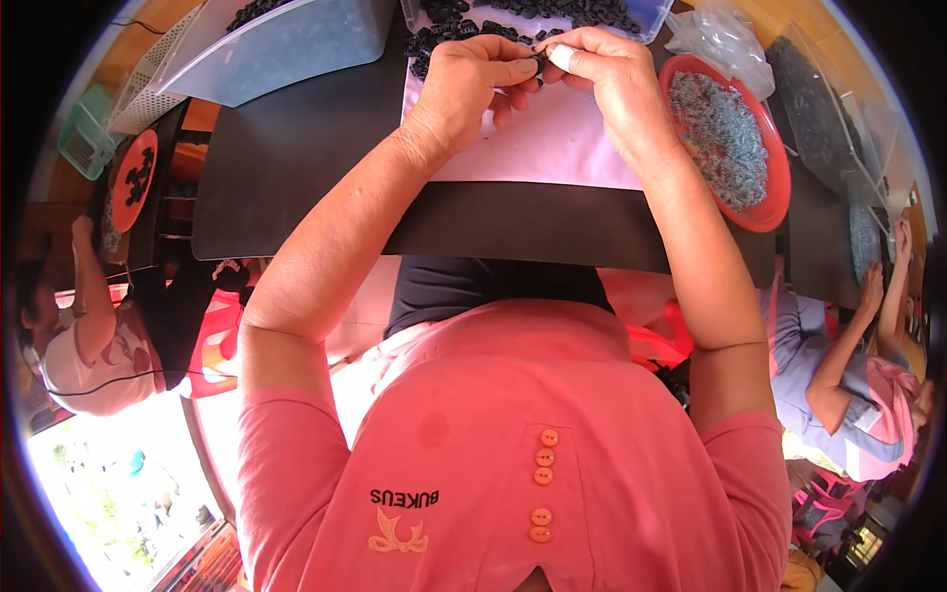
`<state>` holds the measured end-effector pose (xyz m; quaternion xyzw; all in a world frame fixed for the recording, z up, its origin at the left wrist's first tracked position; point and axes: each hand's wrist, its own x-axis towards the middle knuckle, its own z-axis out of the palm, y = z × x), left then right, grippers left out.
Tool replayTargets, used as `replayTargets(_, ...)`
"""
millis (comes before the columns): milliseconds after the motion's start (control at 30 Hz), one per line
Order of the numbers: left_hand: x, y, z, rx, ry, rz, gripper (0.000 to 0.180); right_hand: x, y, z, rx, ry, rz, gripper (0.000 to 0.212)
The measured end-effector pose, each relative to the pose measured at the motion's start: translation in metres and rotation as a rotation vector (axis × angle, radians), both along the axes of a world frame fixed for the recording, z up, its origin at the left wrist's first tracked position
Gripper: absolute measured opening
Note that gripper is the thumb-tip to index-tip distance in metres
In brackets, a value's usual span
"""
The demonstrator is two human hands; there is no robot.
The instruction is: Manually attaching small white components to black plastic pieces on a workbench.
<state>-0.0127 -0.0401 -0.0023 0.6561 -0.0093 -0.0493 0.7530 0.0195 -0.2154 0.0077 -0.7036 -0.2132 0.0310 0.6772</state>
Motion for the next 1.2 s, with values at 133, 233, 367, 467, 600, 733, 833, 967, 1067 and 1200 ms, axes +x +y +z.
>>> replayTargets(133,-0.001,-0.001,0.0,-0.007,-0.01,0.018,0.016,-0.002,0.004,-0.005,0.046,0.013,-0.007,0.018)
replayTargets(233,-0.004,-0.001,0.001,0.054,-0.071,0.04,0.015,-0.006,0.009,0.0,0.038,0.0,-0.028,0.011)
replayTargets(367,-0.006,-0.002,0.003,0.078,-0.106,0.052,0.015,-0.005,0.007,-0.001,-0.012,-0.036,-0.042,0.019)
replayTargets(467,-0.005,-0.004,0.001,0.065,-0.098,0.051,0.015,-0.002,0.006,-0.007,-0.042,-0.135,-0.053,0.02)
replayTargets(600,-0.005,-0.003,-0.001,0.067,-0.098,0.048,0.015,-0.007,0.006,-0.005,-0.244,-0.357,-0.12,0.022)
replayTargets(733,-0.007,-0.005,0.002,0.036,-0.08,0.075,0.011,-0.009,0.004,-0.003,-0.325,-0.426,-0.154,0.023)
replayTargets(833,-0.008,-0.005,0.004,0.093,-0.076,0.06,0.014,-0.011,0.007,0.0,-0.288,-0.485,-0.171,0.021)
replayTargets(967,-0.011,-0.009,0.005,0.13,-0.116,0.079,0.014,-0.017,0.009,0.005,-0.416,-0.574,-0.252,0.019)
replayTargets(1067,-0.012,-0.01,0.005,0.153,-0.138,0.094,0.013,-0.018,0.012,0.004,-0.327,-0.732,-0.263,0.018)
replayTargets(1200,-0.014,-0.011,0.007,0.174,-0.157,0.095,0.013,-0.021,0.013,0.007,-0.323,-0.722,-0.254,0.019)
